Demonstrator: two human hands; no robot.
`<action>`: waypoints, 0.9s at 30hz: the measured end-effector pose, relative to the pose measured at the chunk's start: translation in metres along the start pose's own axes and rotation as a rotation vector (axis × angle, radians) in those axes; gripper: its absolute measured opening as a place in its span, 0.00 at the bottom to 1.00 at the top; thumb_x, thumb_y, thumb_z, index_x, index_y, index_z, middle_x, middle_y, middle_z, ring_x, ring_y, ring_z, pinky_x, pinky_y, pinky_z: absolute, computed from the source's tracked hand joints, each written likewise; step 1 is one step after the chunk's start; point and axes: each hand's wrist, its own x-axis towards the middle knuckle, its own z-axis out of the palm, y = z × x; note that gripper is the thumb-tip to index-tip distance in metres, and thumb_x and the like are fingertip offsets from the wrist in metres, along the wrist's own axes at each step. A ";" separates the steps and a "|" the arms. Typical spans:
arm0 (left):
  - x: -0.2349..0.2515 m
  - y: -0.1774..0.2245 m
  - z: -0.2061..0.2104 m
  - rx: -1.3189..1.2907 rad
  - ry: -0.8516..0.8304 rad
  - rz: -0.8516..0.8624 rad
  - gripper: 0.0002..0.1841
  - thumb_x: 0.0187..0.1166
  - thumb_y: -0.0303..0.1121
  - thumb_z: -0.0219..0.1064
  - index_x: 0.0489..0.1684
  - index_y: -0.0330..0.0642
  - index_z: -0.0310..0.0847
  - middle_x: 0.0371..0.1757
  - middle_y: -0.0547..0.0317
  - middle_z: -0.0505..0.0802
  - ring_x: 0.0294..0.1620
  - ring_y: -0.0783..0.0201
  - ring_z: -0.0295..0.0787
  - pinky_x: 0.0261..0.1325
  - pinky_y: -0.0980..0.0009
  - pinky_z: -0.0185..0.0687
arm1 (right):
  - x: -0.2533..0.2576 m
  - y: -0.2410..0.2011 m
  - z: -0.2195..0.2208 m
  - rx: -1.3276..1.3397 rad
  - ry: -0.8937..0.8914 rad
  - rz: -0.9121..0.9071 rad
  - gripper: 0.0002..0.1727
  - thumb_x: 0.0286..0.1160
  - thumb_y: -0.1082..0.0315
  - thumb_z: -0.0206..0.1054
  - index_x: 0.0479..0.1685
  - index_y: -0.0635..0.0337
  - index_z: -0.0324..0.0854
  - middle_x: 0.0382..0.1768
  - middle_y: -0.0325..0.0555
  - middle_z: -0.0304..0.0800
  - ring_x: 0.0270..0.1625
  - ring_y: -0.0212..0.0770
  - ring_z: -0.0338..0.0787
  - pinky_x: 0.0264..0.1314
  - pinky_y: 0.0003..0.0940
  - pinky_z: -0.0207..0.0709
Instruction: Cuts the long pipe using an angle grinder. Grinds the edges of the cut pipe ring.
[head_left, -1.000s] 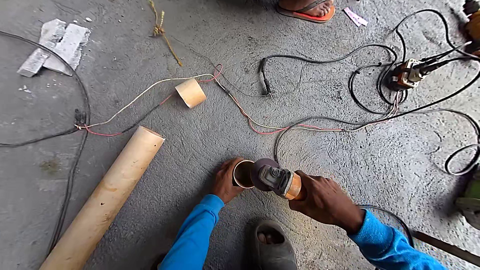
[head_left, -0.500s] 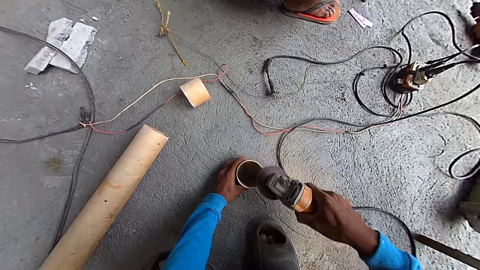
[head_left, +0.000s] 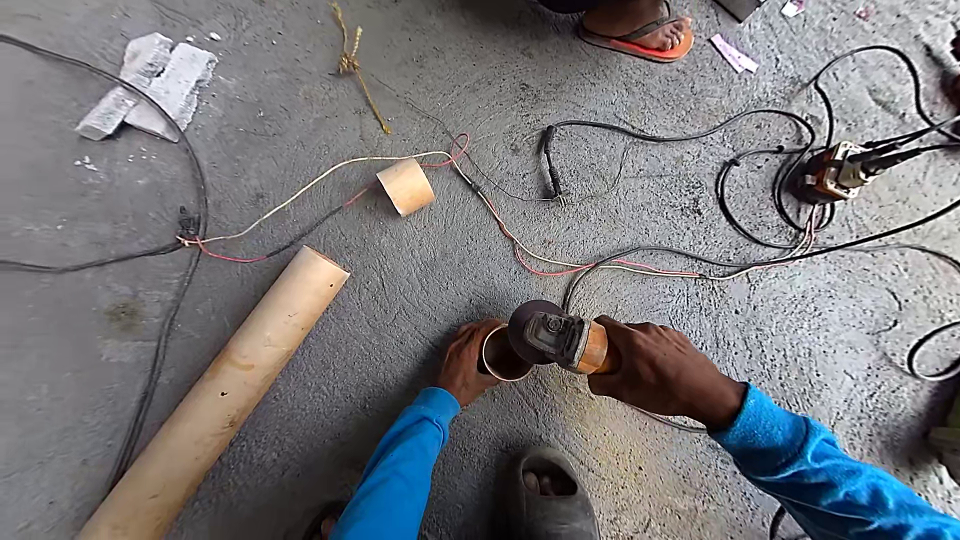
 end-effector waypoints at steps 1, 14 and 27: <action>0.000 0.000 0.000 0.003 -0.005 -0.001 0.49 0.41 0.38 0.94 0.76 0.45 0.78 0.71 0.60 0.89 0.78 0.61 0.80 0.85 0.63 0.69 | -0.002 0.001 0.001 -0.004 0.005 0.004 0.30 0.48 0.34 0.80 0.46 0.42 0.83 0.26 0.31 0.87 0.33 0.38 0.90 0.33 0.47 0.80; 0.000 0.002 -0.002 0.027 -0.035 -0.049 0.51 0.41 0.39 0.94 0.78 0.46 0.76 0.73 0.59 0.88 0.79 0.60 0.78 0.85 0.61 0.70 | -0.061 0.002 0.040 0.117 -0.116 0.111 0.38 0.51 0.34 0.76 0.56 0.53 0.83 0.35 0.49 0.92 0.43 0.55 0.94 0.41 0.60 0.82; 0.000 0.003 -0.002 0.013 -0.041 -0.084 0.51 0.40 0.39 0.94 0.78 0.47 0.77 0.72 0.60 0.88 0.79 0.61 0.79 0.83 0.61 0.73 | -0.016 0.006 0.016 0.126 0.039 0.091 0.29 0.50 0.36 0.78 0.47 0.43 0.83 0.26 0.35 0.88 0.33 0.42 0.91 0.34 0.52 0.81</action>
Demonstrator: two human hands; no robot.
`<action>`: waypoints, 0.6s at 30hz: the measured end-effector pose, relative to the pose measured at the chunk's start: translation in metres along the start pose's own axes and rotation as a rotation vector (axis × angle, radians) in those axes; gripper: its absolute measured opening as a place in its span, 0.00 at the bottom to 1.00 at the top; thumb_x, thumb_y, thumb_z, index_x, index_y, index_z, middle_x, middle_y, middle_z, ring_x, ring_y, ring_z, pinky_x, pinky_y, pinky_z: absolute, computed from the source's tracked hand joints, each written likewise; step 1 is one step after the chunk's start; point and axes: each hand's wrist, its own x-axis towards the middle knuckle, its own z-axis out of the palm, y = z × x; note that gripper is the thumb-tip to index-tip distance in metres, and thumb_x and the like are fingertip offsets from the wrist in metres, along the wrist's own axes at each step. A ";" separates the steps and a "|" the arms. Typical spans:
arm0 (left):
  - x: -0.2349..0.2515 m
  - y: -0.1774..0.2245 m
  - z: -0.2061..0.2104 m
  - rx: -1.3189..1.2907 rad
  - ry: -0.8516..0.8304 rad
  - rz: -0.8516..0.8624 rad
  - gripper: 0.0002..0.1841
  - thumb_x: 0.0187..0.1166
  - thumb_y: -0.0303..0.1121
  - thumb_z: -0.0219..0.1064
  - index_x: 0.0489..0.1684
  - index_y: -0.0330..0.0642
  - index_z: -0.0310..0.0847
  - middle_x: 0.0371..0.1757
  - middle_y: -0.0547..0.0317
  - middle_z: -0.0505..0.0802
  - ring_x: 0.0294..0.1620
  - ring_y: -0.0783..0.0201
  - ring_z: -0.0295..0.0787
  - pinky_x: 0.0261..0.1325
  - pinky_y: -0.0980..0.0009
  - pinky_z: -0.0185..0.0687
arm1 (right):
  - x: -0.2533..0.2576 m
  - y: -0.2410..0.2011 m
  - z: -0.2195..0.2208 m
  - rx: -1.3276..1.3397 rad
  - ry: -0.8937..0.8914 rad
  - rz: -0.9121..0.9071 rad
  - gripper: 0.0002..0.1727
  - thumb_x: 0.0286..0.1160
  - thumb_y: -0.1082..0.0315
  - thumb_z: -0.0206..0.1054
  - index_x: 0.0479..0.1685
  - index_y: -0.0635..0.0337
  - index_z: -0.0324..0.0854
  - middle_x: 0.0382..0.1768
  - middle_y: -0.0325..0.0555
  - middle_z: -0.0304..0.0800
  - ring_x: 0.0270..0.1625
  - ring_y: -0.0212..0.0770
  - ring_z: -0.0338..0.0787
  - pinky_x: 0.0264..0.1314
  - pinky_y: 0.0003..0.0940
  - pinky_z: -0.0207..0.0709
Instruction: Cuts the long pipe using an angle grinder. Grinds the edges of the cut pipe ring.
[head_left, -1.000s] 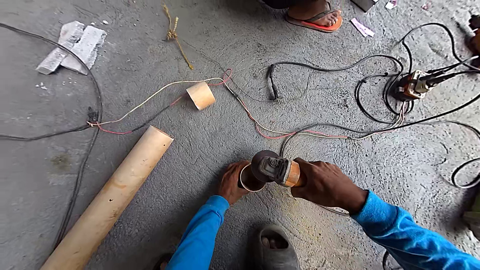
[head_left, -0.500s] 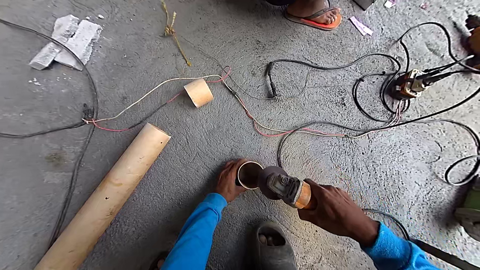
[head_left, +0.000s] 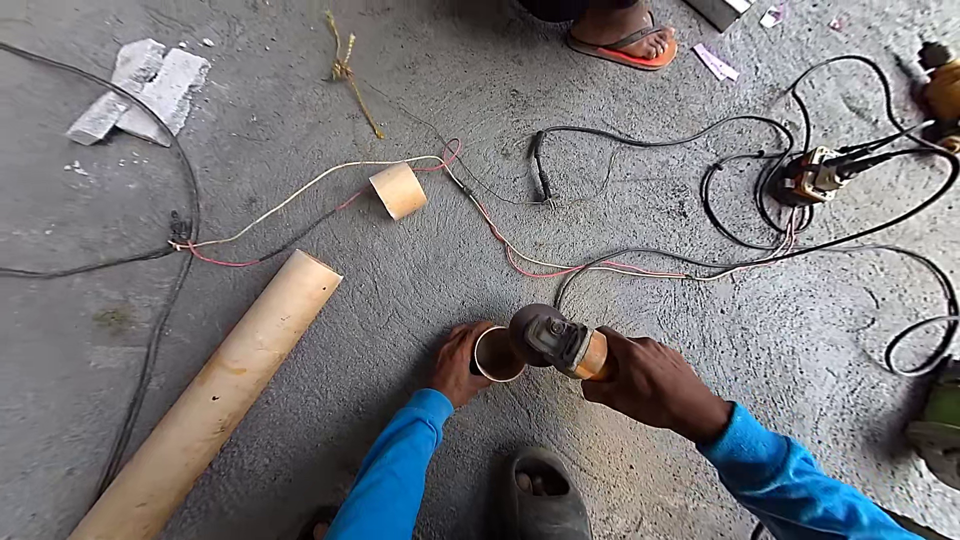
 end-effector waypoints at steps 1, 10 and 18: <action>0.000 -0.001 0.000 0.006 0.001 0.003 0.51 0.41 0.40 0.94 0.78 0.48 0.77 0.72 0.61 0.88 0.79 0.61 0.78 0.83 0.62 0.73 | 0.001 -0.002 -0.001 -0.001 -0.015 0.008 0.29 0.51 0.36 0.78 0.47 0.43 0.83 0.26 0.35 0.88 0.34 0.42 0.91 0.35 0.52 0.81; -0.001 -0.002 0.001 -0.008 0.015 0.053 0.51 0.42 0.39 0.94 0.78 0.43 0.77 0.71 0.56 0.89 0.79 0.58 0.79 0.83 0.60 0.72 | -0.039 0.003 0.027 0.028 -0.082 0.052 0.36 0.50 0.34 0.76 0.53 0.50 0.83 0.32 0.45 0.91 0.41 0.51 0.94 0.41 0.57 0.83; -0.001 -0.002 0.001 0.021 0.011 0.035 0.49 0.44 0.42 0.93 0.78 0.45 0.77 0.72 0.57 0.89 0.78 0.60 0.80 0.83 0.60 0.73 | -0.068 -0.008 0.053 0.026 -0.098 0.021 0.40 0.49 0.33 0.76 0.59 0.53 0.82 0.37 0.49 0.93 0.41 0.55 0.94 0.38 0.60 0.84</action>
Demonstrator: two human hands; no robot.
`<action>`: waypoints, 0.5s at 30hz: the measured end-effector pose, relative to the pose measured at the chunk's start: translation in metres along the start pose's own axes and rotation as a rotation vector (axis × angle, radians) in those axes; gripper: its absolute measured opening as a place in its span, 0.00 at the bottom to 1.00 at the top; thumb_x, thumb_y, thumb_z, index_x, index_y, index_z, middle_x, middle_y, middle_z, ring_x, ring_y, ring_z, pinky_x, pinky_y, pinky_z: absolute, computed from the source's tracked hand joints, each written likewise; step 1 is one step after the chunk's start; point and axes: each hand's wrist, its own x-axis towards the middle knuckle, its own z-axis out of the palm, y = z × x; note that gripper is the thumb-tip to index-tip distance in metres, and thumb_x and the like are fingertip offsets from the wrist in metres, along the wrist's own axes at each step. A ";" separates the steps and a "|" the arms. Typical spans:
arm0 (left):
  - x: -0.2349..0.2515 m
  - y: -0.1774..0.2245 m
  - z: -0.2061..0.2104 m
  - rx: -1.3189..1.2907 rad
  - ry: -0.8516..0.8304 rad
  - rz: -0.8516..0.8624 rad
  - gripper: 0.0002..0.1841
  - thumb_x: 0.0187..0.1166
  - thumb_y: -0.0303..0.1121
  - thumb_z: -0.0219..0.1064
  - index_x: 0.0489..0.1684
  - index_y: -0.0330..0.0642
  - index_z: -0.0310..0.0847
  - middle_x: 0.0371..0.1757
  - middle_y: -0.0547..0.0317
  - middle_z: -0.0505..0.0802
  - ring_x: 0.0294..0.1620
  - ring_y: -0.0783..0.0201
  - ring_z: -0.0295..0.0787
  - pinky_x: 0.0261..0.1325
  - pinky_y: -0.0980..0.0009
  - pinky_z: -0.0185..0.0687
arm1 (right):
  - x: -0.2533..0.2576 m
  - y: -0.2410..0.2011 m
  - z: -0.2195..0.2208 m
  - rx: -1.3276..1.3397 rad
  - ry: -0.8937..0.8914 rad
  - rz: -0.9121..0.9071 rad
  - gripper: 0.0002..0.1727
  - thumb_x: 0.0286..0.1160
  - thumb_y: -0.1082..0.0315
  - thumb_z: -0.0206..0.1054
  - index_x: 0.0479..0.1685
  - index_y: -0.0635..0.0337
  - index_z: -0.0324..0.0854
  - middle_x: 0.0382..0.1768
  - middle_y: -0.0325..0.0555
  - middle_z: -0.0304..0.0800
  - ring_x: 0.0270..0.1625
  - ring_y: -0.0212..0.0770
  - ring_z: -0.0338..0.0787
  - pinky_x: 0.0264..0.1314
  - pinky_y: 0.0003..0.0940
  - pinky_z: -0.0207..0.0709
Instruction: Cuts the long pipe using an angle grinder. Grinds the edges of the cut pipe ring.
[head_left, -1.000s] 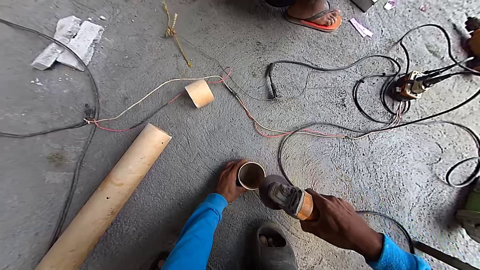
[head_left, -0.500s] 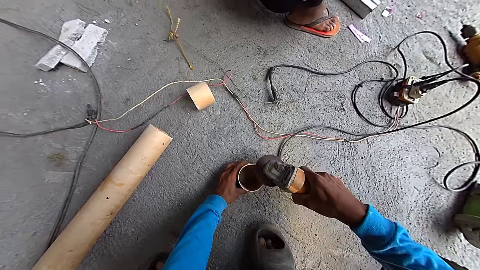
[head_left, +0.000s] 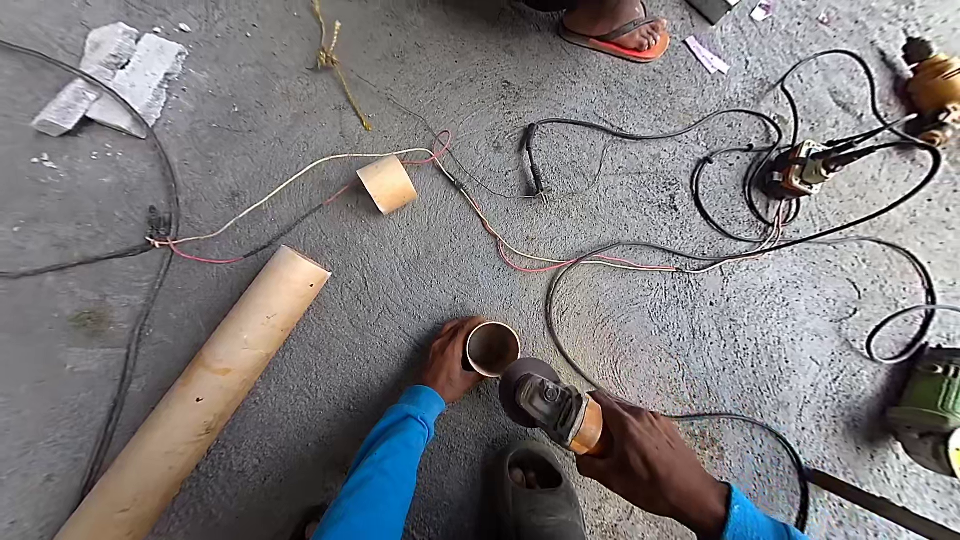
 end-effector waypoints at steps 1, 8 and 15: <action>0.000 0.000 0.000 0.007 0.002 0.003 0.49 0.44 0.42 0.93 0.78 0.46 0.77 0.72 0.58 0.88 0.78 0.60 0.80 0.83 0.60 0.73 | 0.001 -0.001 0.001 0.000 -0.001 -0.007 0.41 0.50 0.34 0.76 0.60 0.53 0.82 0.38 0.49 0.93 0.41 0.55 0.94 0.39 0.60 0.84; 0.000 0.001 0.000 -0.009 0.016 0.012 0.51 0.40 0.38 0.94 0.77 0.45 0.78 0.71 0.58 0.89 0.77 0.59 0.80 0.82 0.60 0.74 | 0.024 0.013 -0.013 0.041 0.175 0.018 0.34 0.50 0.35 0.76 0.49 0.53 0.84 0.30 0.44 0.91 0.36 0.51 0.93 0.35 0.57 0.82; 0.000 -0.001 0.001 -0.011 0.025 0.018 0.50 0.40 0.40 0.94 0.76 0.45 0.78 0.70 0.59 0.90 0.77 0.61 0.80 0.83 0.62 0.73 | 0.023 0.007 -0.014 0.044 0.064 0.031 0.38 0.52 0.34 0.76 0.57 0.52 0.83 0.35 0.46 0.92 0.41 0.52 0.94 0.40 0.59 0.83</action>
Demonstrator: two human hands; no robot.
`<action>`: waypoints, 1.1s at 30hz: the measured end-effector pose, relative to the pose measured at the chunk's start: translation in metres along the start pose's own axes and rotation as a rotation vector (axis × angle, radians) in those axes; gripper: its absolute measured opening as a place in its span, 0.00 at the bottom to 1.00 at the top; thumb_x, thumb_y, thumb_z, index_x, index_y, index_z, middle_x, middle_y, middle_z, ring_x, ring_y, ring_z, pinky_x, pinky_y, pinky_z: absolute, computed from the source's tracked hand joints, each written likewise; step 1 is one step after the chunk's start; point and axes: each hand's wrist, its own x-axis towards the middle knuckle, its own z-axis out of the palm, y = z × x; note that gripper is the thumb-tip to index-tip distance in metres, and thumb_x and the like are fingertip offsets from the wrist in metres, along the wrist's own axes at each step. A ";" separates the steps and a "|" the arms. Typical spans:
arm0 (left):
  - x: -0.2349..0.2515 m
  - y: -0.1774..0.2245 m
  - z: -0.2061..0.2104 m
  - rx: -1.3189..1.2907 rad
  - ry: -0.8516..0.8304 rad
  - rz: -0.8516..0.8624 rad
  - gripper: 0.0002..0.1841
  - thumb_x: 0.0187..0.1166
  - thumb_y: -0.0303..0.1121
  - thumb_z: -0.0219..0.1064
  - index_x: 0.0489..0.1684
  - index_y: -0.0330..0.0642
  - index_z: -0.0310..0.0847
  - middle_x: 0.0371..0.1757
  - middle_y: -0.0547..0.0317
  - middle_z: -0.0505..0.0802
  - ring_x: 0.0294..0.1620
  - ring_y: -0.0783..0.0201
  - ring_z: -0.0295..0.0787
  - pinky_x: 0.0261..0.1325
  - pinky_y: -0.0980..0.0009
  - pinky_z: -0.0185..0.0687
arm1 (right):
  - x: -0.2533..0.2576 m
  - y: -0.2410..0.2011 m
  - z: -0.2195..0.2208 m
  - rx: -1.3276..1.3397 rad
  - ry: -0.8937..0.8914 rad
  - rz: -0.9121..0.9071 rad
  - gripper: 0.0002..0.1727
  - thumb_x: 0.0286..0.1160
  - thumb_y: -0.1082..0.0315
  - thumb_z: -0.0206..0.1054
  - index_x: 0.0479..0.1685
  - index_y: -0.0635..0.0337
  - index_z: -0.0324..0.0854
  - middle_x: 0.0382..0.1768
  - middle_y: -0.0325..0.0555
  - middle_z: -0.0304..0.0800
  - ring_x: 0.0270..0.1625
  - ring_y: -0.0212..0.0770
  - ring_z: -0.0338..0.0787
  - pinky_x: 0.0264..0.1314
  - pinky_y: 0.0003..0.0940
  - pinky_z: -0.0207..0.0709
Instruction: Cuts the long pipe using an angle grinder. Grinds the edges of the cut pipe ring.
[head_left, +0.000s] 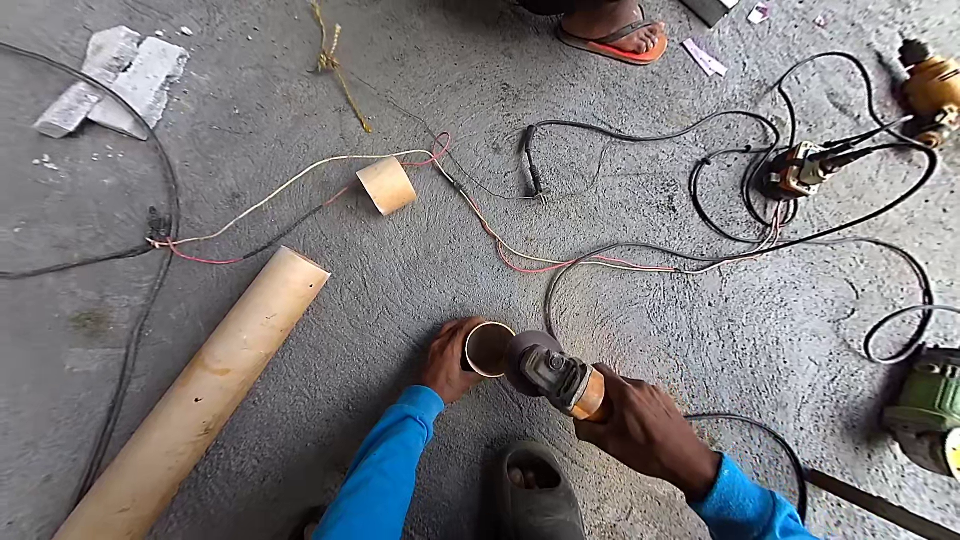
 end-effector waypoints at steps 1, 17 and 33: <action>0.000 -0.001 0.000 0.002 -0.004 0.000 0.50 0.40 0.40 0.94 0.77 0.45 0.78 0.71 0.59 0.89 0.77 0.61 0.80 0.83 0.62 0.73 | -0.005 -0.002 0.005 -0.004 -0.014 -0.012 0.39 0.51 0.34 0.76 0.58 0.53 0.83 0.36 0.47 0.93 0.42 0.54 0.94 0.40 0.60 0.83; -0.013 0.000 0.003 0.080 -0.004 0.019 0.64 0.40 0.55 0.92 0.90 0.48 0.62 0.80 0.58 0.82 0.83 0.58 0.73 0.88 0.58 0.65 | -0.007 0.012 0.000 0.065 0.141 -0.002 0.34 0.49 0.34 0.76 0.48 0.51 0.84 0.26 0.40 0.89 0.33 0.47 0.92 0.33 0.55 0.82; -0.008 -0.003 0.002 0.047 -0.004 0.035 0.52 0.36 0.45 0.94 0.76 0.49 0.79 0.70 0.66 0.90 0.80 0.62 0.76 0.85 0.62 0.68 | 0.008 0.002 -0.009 -0.039 -0.014 -0.051 0.35 0.50 0.34 0.76 0.52 0.50 0.84 0.32 0.43 0.91 0.40 0.49 0.94 0.39 0.55 0.83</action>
